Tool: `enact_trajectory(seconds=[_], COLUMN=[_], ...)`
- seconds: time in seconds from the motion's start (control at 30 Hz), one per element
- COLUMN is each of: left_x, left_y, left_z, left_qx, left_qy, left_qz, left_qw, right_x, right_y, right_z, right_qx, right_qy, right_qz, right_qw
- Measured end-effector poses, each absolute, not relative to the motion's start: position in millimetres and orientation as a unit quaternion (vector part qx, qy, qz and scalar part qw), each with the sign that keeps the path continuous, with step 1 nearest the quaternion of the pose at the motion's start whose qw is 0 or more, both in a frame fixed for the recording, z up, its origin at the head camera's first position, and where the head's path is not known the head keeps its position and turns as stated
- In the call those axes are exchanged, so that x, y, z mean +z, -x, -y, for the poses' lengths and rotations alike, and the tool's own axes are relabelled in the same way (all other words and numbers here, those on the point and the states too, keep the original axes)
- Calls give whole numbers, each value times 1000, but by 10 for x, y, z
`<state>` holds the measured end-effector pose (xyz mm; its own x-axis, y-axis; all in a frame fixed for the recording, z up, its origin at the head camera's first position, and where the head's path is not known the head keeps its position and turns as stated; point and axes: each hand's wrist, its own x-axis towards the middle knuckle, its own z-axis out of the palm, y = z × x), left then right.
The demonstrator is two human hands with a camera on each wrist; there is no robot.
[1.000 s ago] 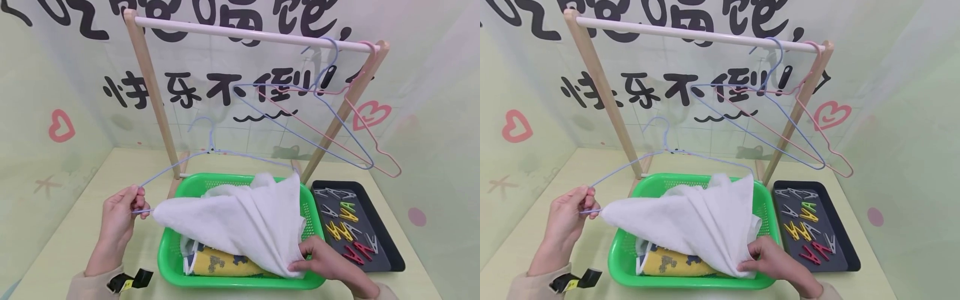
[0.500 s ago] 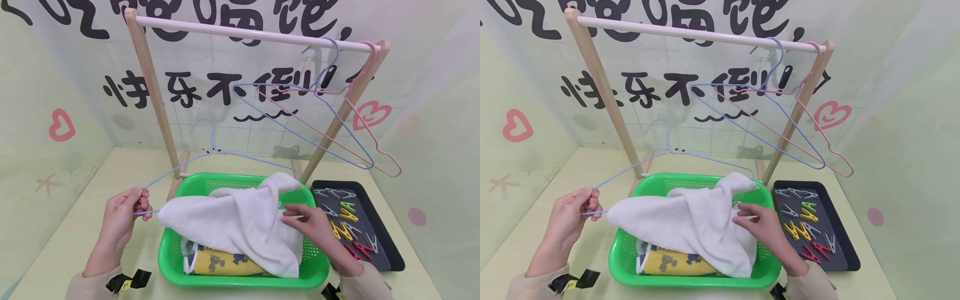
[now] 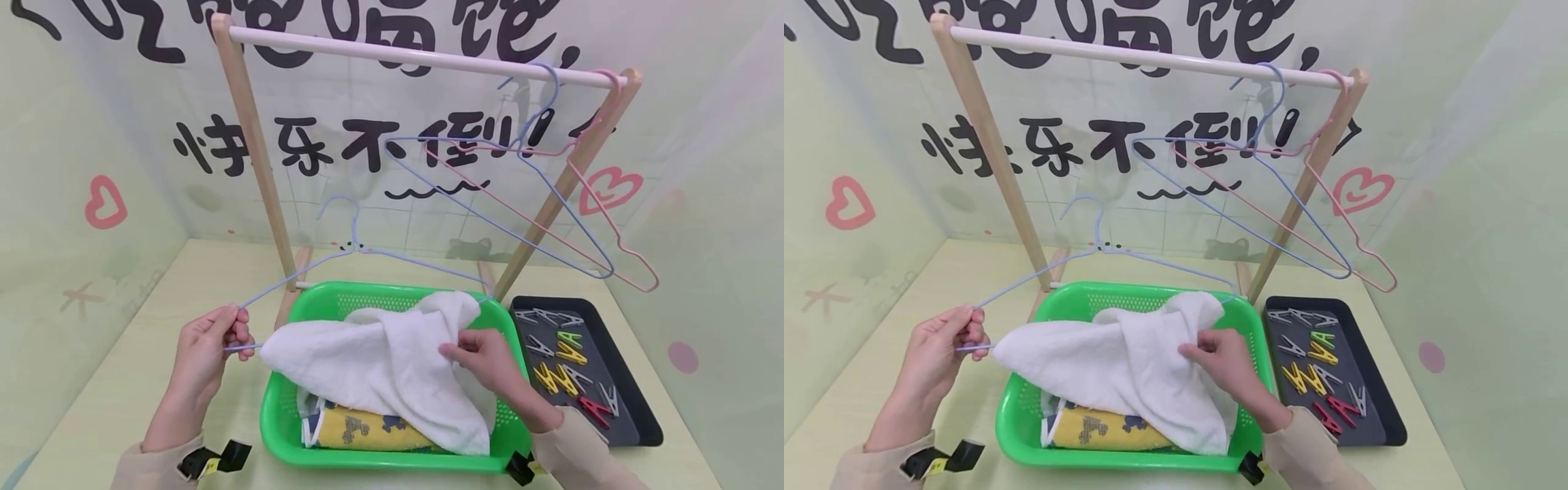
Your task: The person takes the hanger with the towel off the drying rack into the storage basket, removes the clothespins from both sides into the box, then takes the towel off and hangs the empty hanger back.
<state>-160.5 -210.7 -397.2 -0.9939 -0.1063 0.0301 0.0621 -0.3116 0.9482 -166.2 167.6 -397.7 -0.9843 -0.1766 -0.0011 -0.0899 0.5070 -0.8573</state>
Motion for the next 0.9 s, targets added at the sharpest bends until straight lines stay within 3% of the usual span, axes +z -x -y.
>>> enact_trajectory(seconds=[0.27,0.6,0.8,0.9], left_x=[-3967,-3978,-3990,-3994], left_y=[1612,1624,1619,1615], left_z=[2145,2193,2209,2207], left_qx=[-819,-826,-826,-823], left_qy=[-35,-31,-22,-22], left_qz=[568,558,560,565], left_qw=[72,68,60,56], right_x=[-3981,-3940,-3966,-3921], right_y=[1449,1264,1276,1319], right_z=[-1872,-2096,-2123,-2109], right_qx=[-416,-391,-373,-366], right_qy=[182,203,209,203], right_qz=[-887,-880,-883,-892], right_qw=[81,178,193,173])
